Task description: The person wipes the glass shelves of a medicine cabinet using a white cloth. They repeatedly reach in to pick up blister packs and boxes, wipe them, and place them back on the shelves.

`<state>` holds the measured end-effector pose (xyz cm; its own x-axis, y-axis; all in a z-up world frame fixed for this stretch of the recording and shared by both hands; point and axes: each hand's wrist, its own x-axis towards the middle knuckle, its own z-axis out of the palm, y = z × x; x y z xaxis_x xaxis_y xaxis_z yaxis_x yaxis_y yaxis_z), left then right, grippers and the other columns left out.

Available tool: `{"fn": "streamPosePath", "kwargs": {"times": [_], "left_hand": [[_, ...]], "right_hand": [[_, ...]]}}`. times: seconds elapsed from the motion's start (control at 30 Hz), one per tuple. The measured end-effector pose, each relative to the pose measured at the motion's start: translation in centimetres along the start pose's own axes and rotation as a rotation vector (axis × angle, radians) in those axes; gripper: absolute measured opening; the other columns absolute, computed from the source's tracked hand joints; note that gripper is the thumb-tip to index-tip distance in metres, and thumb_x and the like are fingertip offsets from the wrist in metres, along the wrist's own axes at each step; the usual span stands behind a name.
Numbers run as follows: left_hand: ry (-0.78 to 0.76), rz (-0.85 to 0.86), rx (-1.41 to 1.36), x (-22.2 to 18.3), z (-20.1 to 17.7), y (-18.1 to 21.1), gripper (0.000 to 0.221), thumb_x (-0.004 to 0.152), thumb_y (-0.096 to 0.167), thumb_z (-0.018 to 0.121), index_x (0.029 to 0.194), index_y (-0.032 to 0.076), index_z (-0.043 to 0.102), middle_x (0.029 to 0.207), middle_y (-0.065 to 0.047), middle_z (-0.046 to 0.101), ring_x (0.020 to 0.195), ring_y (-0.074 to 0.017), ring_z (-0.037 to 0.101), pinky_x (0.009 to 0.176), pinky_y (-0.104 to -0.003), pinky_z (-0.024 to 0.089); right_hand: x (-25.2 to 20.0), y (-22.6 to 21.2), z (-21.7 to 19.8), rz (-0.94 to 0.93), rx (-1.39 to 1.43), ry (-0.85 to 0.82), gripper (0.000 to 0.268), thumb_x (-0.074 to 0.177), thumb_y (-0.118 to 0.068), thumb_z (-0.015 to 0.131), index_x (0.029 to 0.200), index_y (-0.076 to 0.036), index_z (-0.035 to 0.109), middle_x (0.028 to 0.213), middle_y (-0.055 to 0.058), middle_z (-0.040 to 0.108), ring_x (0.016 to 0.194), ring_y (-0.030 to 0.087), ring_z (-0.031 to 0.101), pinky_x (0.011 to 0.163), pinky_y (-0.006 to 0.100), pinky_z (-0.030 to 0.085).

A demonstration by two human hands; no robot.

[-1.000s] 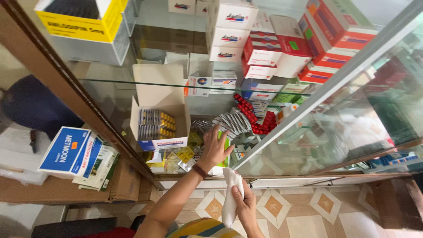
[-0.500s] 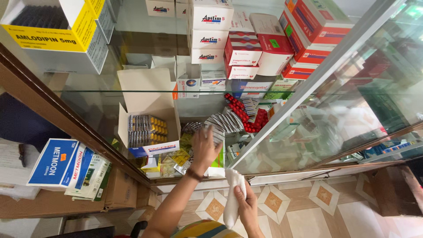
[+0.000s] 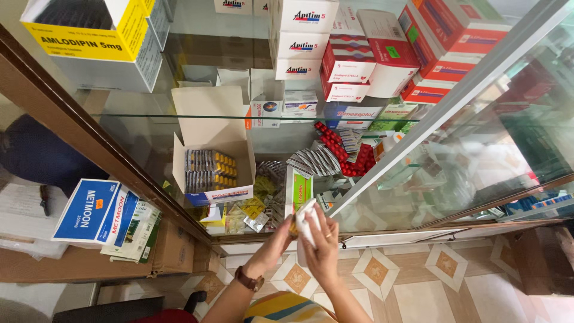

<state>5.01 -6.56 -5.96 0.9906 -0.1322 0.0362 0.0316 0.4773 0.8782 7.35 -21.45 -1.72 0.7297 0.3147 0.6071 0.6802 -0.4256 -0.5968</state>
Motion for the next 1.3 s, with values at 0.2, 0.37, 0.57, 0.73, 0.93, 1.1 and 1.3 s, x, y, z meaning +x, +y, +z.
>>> {"fn": "streamPosePath", "kwargs": {"times": [0.2,0.37,0.57,0.73,0.93,1.1,1.3], "left_hand": [[0.044,0.033,-0.263,-0.5,1.4,1.9,0.078,0.102,0.063,0.035,0.157,0.009,0.036,0.155,-0.016,0.050,0.145,-0.0260,0.048,0.123,-0.045,0.035],[-0.046,-0.015,-0.562,-0.8,1.8,3.2,0.083,0.101,0.066,0.036,0.161,0.010,0.031,0.150,-0.019,0.052,0.139,-0.0302,0.050,0.120,-0.047,0.036],[-0.072,-0.067,-0.504,-1.2,1.8,3.4,0.087,0.098,0.069,0.038,0.162,0.012,0.030,0.155,-0.015,0.049,0.143,-0.0272,0.047,0.120,-0.045,0.036],[-0.108,-0.075,-0.420,-1.1,1.0,5.5,0.078,0.096,0.055,0.048,0.162,0.019,0.024,0.158,-0.011,0.044,0.143,-0.0254,0.045,0.115,-0.050,0.040],[-0.015,-0.047,-0.486,-0.7,0.4,7.0,0.072,0.102,0.043,0.051,0.163,0.015,0.024,0.155,-0.021,0.047,0.141,-0.0300,0.050,0.114,-0.046,0.043],[0.081,0.010,-0.489,-0.8,-0.4,6.1,0.054,0.103,0.030,0.055,0.147,0.001,0.042,0.147,-0.020,0.056,0.133,-0.0275,0.060,0.110,-0.045,0.050],[0.153,0.003,-0.435,-1.0,-1.3,3.2,0.034,0.102,0.017,0.064,0.131,0.002,0.055,0.119,-0.012,0.067,0.107,-0.0203,0.069,0.093,-0.038,0.060]], "right_hand": [[-0.2,-2.7,0.7,-0.153,0.045,-0.016,0.056,0.078,-0.008,0.082,0.131,-0.017,0.068,0.151,0.017,0.053,0.112,0.035,0.054,0.095,0.042,0.048],[0.5,-4.0,-0.9,-0.271,-0.004,-0.088,0.061,0.071,0.002,0.075,0.129,-0.018,0.071,0.148,0.014,0.057,0.115,0.038,0.057,0.099,0.046,0.049],[2.2,-4.6,-1.9,-0.181,-0.122,-0.028,0.062,0.070,0.003,0.075,0.128,-0.019,0.072,0.147,0.013,0.059,0.111,0.037,0.058,0.096,0.043,0.050],[1.8,-4.6,-2.8,-0.196,-0.151,-0.065,0.066,0.067,0.004,0.074,0.129,-0.018,0.072,0.145,0.012,0.059,0.109,0.037,0.058,0.094,0.044,0.051],[-1.0,-2.2,-3.6,-0.143,-0.151,-0.154,0.065,0.067,0.006,0.073,0.127,-0.018,0.072,0.141,0.011,0.063,0.103,0.032,0.059,0.090,0.042,0.053],[-4.5,2.1,-2.7,0.047,0.053,-0.105,0.048,0.083,0.005,0.071,0.129,-0.008,0.070,0.137,0.018,0.070,0.127,0.035,0.064,0.108,0.056,0.033],[-6.0,3.9,-1.0,1.076,1.191,0.127,0.036,0.100,-0.016,0.059,0.133,-0.004,0.064,0.110,0.009,0.075,0.088,0.018,0.070,0.072,0.034,0.057]]}}
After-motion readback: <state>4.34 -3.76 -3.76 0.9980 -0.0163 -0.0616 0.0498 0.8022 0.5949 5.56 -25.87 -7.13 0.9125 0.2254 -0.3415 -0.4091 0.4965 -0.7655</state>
